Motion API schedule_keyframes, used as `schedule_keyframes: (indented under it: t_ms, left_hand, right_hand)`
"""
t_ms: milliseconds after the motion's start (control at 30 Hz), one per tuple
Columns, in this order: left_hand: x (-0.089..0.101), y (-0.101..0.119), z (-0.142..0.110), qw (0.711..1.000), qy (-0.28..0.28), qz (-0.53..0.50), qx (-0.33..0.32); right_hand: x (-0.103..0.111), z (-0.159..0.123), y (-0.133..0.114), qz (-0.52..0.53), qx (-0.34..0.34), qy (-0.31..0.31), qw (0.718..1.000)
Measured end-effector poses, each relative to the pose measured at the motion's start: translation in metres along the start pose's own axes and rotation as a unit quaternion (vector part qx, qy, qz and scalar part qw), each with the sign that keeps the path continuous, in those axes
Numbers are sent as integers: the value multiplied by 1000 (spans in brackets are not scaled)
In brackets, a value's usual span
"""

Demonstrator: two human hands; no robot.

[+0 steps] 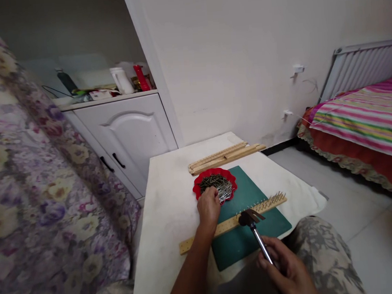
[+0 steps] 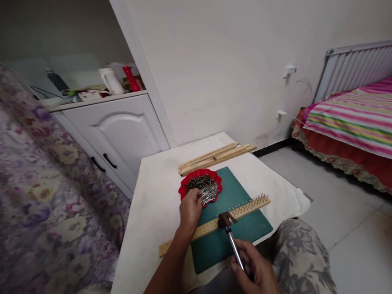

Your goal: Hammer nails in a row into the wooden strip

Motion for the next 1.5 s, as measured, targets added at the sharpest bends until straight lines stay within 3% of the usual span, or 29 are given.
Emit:
schedule_keyframes:
  t_ms: [300,467,633,700,833,1000,1200,1267,1333,1400,1500]
  left_hand:
    - [0,-14,0,979,51,-194,-25]
    - [-2,-19,-1,968,44,-244,-24]
    - [11,-18,-5,946,72,-317,-8]
    - [15,-16,-10,912,64,-406,16]
    - [15,-2,-33,804,7,-590,72]
    - [15,26,-68,681,-65,-721,110]
    - [9,47,-89,644,-128,-746,112]
    - [5,48,-94,649,-141,-740,103]
    - [4,45,-99,690,-150,-703,79]
    - [7,41,-104,775,-146,-614,31]
    - [22,45,-117,908,-88,-397,-100]
  right_hand:
    - [-4,1,-4,8,-23,10,1000]
    - [-5,2,-6,5,-18,11,1000]
    - [-5,4,-8,-8,-28,-6,1000]
    - [-6,8,-12,-15,-26,-15,999]
    - [-11,21,-26,-19,5,3,1000]
    - [-20,34,-37,24,19,21,999]
    - [-25,33,-42,57,31,23,998]
    - [-23,30,-43,50,31,31,998]
    - [-18,26,-42,17,32,36,999]
    - [-14,22,-41,-48,40,35,997]
    - [-11,15,-36,-158,53,20,986]
Point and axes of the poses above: each hand's wrist, its own z-axis towards the middle knuckle, its own x-axis out of the back of the hand, y = z × x, the point moved 5 cm from there along z, towards the middle knuckle, and after that the axes turned 6 degrees about -y, right-handed, at the moved point
